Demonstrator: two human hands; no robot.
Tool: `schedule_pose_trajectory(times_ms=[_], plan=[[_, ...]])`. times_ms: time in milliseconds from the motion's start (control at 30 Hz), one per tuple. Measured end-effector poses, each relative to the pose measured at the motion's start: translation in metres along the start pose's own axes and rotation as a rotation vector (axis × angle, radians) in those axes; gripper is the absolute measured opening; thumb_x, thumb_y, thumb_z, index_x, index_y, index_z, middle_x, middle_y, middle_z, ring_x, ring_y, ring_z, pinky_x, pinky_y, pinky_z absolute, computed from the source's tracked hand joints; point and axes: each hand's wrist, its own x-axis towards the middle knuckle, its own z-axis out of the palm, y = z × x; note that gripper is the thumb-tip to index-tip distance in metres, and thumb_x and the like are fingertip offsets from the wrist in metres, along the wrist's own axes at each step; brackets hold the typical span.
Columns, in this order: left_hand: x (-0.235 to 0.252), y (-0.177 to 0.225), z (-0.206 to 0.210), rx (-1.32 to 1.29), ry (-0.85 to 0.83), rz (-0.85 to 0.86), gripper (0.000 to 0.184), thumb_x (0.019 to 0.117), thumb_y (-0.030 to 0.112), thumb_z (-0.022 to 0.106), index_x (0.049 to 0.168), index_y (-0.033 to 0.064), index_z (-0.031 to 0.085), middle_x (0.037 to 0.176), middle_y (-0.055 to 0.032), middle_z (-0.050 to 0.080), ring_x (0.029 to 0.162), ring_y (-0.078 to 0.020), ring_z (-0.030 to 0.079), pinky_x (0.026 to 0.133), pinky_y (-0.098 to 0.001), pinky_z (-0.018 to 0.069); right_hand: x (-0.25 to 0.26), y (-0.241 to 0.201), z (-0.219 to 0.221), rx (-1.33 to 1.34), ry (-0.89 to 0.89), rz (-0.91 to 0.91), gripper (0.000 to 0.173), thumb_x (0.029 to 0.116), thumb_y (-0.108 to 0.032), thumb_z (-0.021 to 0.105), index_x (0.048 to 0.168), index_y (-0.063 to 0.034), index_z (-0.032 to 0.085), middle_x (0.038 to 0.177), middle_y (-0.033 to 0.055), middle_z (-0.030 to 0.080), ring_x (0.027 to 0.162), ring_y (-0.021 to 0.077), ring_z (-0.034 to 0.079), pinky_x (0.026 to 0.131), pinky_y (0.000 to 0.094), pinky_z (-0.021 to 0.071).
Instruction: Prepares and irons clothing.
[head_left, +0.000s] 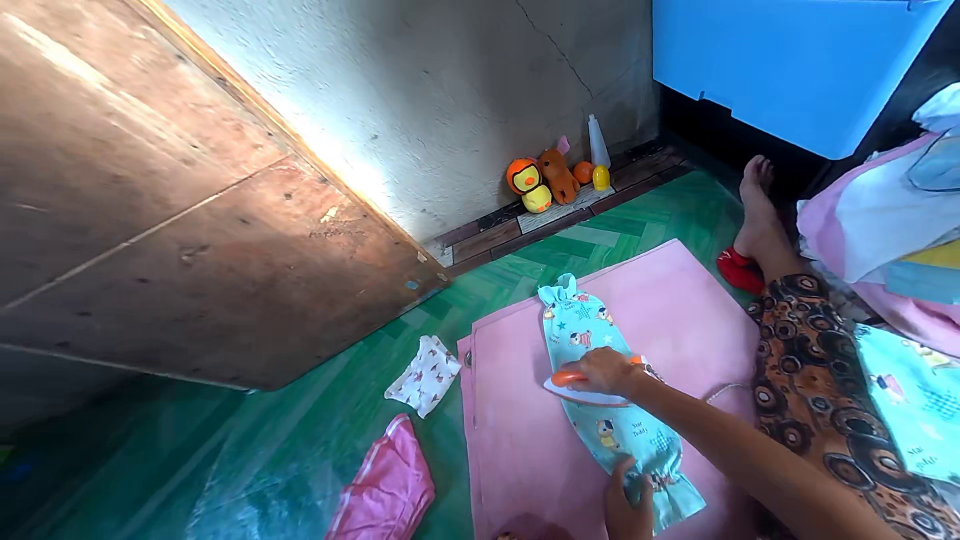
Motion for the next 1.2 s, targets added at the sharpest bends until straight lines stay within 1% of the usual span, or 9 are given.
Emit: schedule_pose_trajectory(times_ms=[167, 300, 400, 533, 633, 800, 1000, 1133, 1200], plan=[[0.000, -0.001, 0.000, -0.037, -0.012, 0.013, 0.038, 0.0957, 0.012, 0.070, 0.130, -0.0026, 0.065, 0.129, -0.0220, 0.067, 0.118, -0.0315, 0.066, 0.105, -0.0493, 0.0507, -0.032, -0.009, 0.020, -0.017, -0.053, -0.069, 0.048, 0.1079, -0.044, 0.050, 0.152, -0.0261, 0.052, 0.119, 0.0236, 0.070, 0.114, 0.0454, 0.066, 0.095, 0.0643, 0.0497], [-0.001, -0.001, -0.002, -0.020, -0.007, 0.055, 0.024, 0.0945, 0.007, 0.068, 0.116, -0.0029, 0.071, 0.116, -0.0186, 0.071, 0.110, -0.0280, 0.068, 0.099, -0.0474, 0.0529, -0.057, -0.013, 0.032, -0.022, -0.082, -0.114, 0.048, 0.1081, -0.044, 0.050, 0.151, -0.0242, 0.052, 0.117, 0.0242, 0.071, 0.112, 0.0455, 0.067, 0.095, 0.0640, 0.0495], [-0.003, -0.003, -0.004, -0.028, -0.013, 0.097, 0.020, 0.0943, 0.007, 0.067, 0.111, -0.0022, 0.073, 0.115, -0.0161, 0.073, 0.109, -0.0246, 0.068, 0.099, -0.0451, 0.0530, -0.073, -0.011, 0.036, -0.018, -0.102, -0.127, 0.048, 0.1084, -0.043, 0.050, 0.152, -0.0235, 0.051, 0.117, 0.0241, 0.070, 0.111, 0.0454, 0.067, 0.094, 0.0640, 0.0498], [-0.004, -0.005, -0.005, -0.035, -0.035, 0.096, 0.023, 0.0952, 0.014, 0.069, 0.115, 0.0010, 0.073, 0.114, -0.0146, 0.073, 0.105, -0.0224, 0.069, 0.095, -0.0442, 0.0548, -0.090, -0.003, 0.040, -0.030, -0.113, -0.172, 0.047, 0.1074, -0.043, 0.053, 0.151, -0.0236, 0.053, 0.114, 0.0239, 0.071, 0.108, 0.0456, 0.068, 0.092, 0.0639, 0.0508], [-0.004, -0.009, -0.004, -0.048, -0.056, 0.102, 0.028, 0.0946, 0.014, 0.071, 0.119, 0.0012, 0.072, 0.116, -0.0158, 0.072, 0.106, -0.0231, 0.069, 0.097, -0.0444, 0.0547, -0.101, 0.009, 0.045, -0.046, -0.127, -0.202, 0.048, 0.1075, -0.043, 0.052, 0.152, -0.0261, 0.052, 0.114, 0.0233, 0.071, 0.106, 0.0450, 0.068, 0.092, 0.0630, 0.0512], [-0.005, -0.010, -0.004, -0.037, -0.061, 0.116, 0.027, 0.0953, 0.006, 0.065, 0.121, 0.0006, 0.071, 0.117, -0.0160, 0.072, 0.106, -0.0229, 0.070, 0.097, -0.0436, 0.0550, -0.119, 0.035, 0.042, -0.089, -0.141, -0.285, 0.046, 0.1062, -0.043, 0.055, 0.150, -0.0283, 0.055, 0.109, 0.0218, 0.073, 0.104, 0.0441, 0.069, 0.090, 0.0626, 0.0520], [-0.006, -0.006, -0.005, -0.017, -0.051, 0.137, 0.026, 0.0956, -0.001, 0.061, 0.119, -0.0011, 0.073, 0.121, -0.0171, 0.072, 0.114, -0.0254, 0.068, 0.103, -0.0437, 0.0522, -0.137, 0.056, 0.033, -0.118, -0.190, -0.292, 0.047, 0.1065, -0.044, 0.054, 0.151, -0.0294, 0.054, 0.114, 0.0226, 0.072, 0.104, 0.0447, 0.069, 0.088, 0.0631, 0.0520], [-0.004, -0.005, -0.002, -0.013, -0.046, 0.159, 0.024, 0.0946, -0.002, 0.061, 0.114, -0.0008, 0.075, 0.116, -0.0154, 0.074, 0.109, -0.0241, 0.070, 0.099, -0.0435, 0.0544, -0.136, 0.046, 0.033, -0.124, -0.200, -0.252, 0.048, 0.1071, -0.046, 0.052, 0.152, -0.0295, 0.052, 0.117, 0.0228, 0.071, 0.107, 0.0448, 0.068, 0.091, 0.0627, 0.0514], [-0.004, -0.005, -0.002, -0.029, -0.045, 0.136, 0.023, 0.0950, 0.001, 0.061, 0.113, 0.0013, 0.075, 0.113, -0.0131, 0.075, 0.100, -0.0208, 0.071, 0.092, -0.0421, 0.0565, -0.132, 0.038, 0.035, -0.107, -0.199, -0.243, 0.049, 0.1072, -0.046, 0.052, 0.153, -0.0278, 0.052, 0.119, 0.0236, 0.070, 0.109, 0.0457, 0.067, 0.093, 0.0638, 0.0501]])
